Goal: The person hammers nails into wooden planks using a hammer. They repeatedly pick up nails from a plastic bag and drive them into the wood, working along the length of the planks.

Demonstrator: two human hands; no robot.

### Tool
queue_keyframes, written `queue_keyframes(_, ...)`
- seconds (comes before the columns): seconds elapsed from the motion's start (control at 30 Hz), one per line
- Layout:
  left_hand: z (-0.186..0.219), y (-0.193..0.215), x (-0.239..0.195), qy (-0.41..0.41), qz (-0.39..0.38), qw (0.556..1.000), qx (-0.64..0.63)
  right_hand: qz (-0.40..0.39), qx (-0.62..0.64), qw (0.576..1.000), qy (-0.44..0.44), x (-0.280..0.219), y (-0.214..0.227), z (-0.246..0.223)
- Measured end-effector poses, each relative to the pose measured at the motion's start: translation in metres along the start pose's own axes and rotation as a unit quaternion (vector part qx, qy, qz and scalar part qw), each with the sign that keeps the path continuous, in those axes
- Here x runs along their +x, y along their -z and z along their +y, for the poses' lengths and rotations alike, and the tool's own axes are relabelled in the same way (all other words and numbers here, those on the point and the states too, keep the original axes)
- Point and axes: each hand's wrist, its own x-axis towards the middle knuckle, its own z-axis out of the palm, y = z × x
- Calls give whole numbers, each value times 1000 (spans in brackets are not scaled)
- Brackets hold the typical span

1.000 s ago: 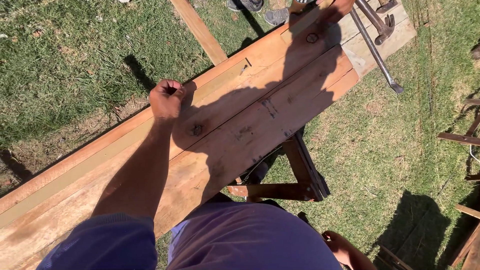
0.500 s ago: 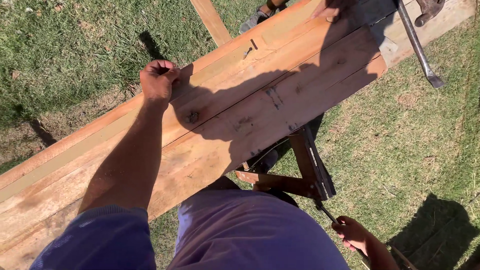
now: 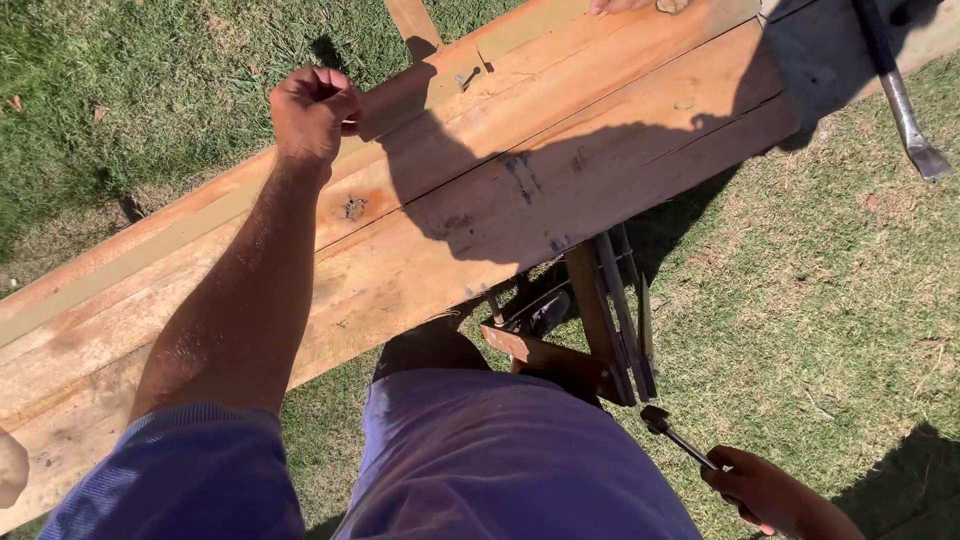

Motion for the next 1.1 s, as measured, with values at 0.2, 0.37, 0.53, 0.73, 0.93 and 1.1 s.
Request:
queue_keyframes(0.2,29,-42,-33,-19,6,998,54,9,96,994,55,-36,62,-8)
queue_keyframes(0.37,34,-57,-56,-17,-2,998,57,92,-228,936,251,-47,72,-97)
queue_keyframes(0.53,41,-58,-57,15,-4,998,59,158,-333,863,346,-60,26,-239)
queue_keyframes(0.73,25,-63,-22,24,35,997,71,160,-357,812,433,-51,-21,-362)
queue_keyframes(0.93,34,-50,8,0,-29,996,80,192,-426,781,415,-24,-44,-409)
queue_keyframes(1.1,29,-55,38,-17,-55,997,54,177,-425,792,401,-5,-42,-419)
